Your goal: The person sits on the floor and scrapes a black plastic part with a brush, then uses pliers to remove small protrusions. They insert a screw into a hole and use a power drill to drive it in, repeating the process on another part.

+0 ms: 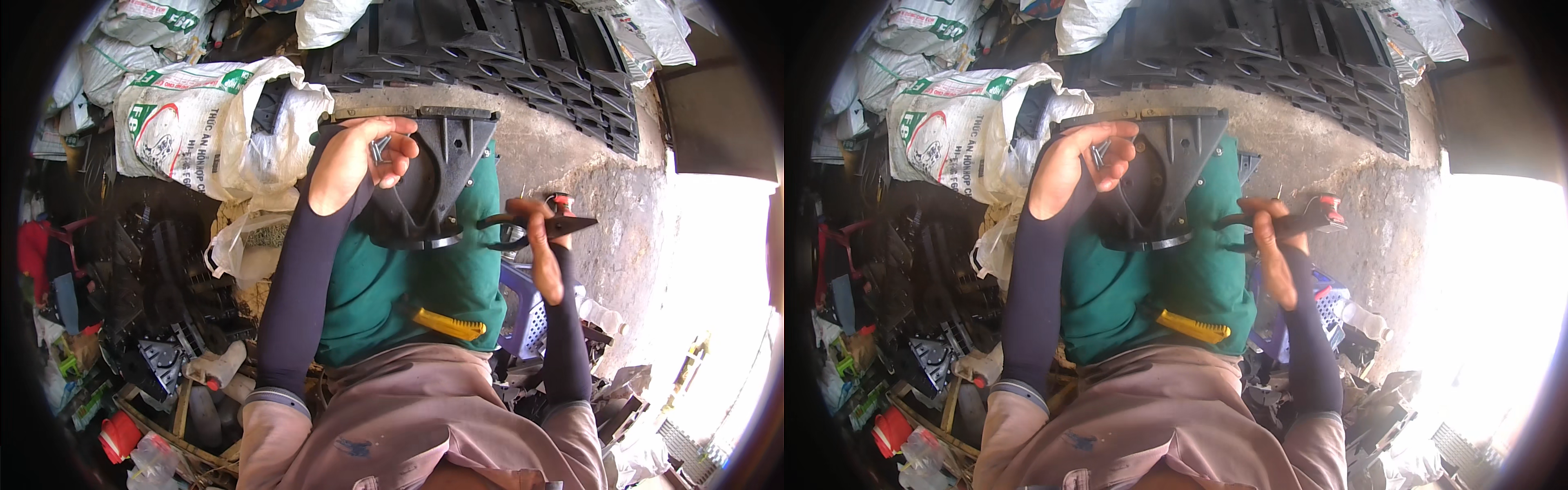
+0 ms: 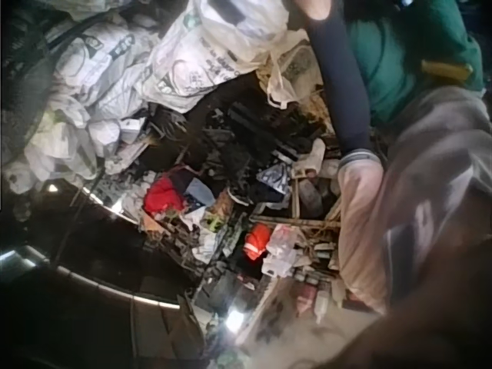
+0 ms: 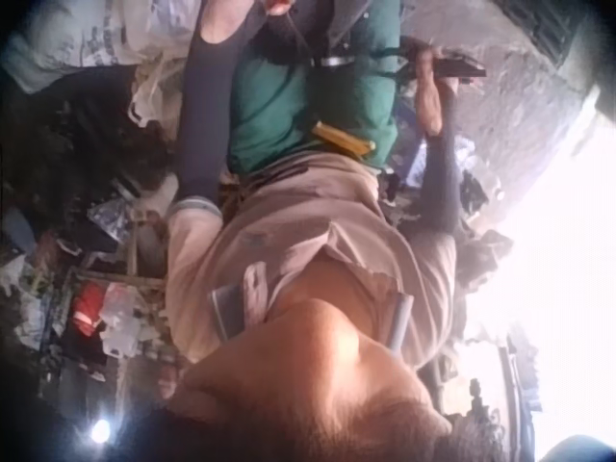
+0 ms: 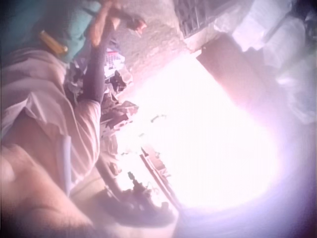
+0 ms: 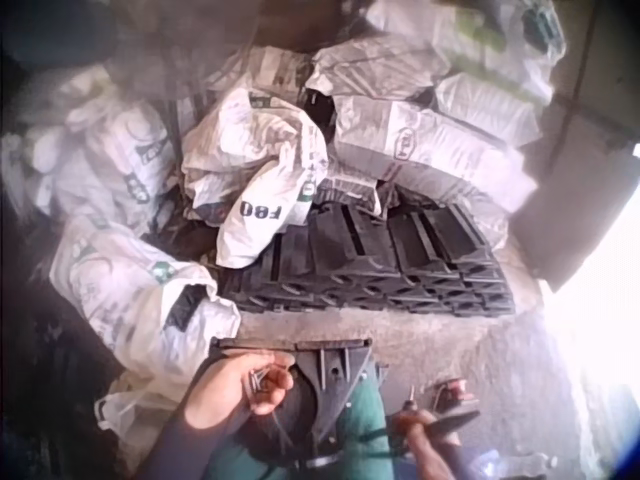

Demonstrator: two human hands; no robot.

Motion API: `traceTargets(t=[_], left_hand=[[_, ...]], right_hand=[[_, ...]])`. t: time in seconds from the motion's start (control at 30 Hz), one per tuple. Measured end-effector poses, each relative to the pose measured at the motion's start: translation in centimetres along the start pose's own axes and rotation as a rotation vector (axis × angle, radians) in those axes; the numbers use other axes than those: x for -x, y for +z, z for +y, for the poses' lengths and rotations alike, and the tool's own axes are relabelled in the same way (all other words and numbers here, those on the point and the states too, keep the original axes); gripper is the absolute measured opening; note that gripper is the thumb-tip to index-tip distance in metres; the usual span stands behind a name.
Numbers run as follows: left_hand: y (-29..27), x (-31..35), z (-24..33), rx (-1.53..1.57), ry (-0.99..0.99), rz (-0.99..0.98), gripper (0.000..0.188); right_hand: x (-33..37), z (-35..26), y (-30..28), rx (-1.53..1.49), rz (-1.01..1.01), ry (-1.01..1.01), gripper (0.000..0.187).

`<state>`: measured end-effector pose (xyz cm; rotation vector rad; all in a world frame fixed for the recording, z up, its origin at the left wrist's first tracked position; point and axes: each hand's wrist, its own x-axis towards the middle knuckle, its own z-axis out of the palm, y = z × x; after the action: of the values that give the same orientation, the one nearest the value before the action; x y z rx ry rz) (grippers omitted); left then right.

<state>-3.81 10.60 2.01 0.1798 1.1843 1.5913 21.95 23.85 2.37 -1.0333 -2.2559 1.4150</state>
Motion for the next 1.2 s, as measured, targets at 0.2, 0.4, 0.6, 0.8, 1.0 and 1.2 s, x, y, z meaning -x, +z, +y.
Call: traceTargets(t=[0.2, 0.4, 0.6, 0.8, 1.0, 1.2], left_hand=[[0.5, -0.1, -0.3, -0.051, 0.015, 0.029, 0.03], [0.5, 0.2, -0.6, -0.03, 0.016, 0.027, 0.033], [0.2, 0.1, -1.0, -0.065, 0.046, 0.026, 0.032], [0.2, 0.1, -1.0, -0.045, 0.029, -0.004, 0.029], [0.4, 0.6, -1.2, -0.083, 0.08, 0.037, 0.025], [0.3, 1.0, -1.2, -0.144, 0.035, 0.133, 0.027]], right_hand=[[2.0, -0.7, 0.5, -0.203, 0.049, 0.092, 0.024], [1.8, -4.0, 1.7, 0.016, 0.148, -0.736, 0.028], [2.1, -4.7, 3.2, -0.13, 0.288, -0.65, 0.016], [2.1, -4.7, 3.2, 0.049, 0.112, -0.626, 0.014], [2.0, -4.9, 2.9, 0.294, 0.067, -0.752, 0.02], [2.6, -3.4, 2.9, -0.299, 0.148, -0.843, 0.018]])
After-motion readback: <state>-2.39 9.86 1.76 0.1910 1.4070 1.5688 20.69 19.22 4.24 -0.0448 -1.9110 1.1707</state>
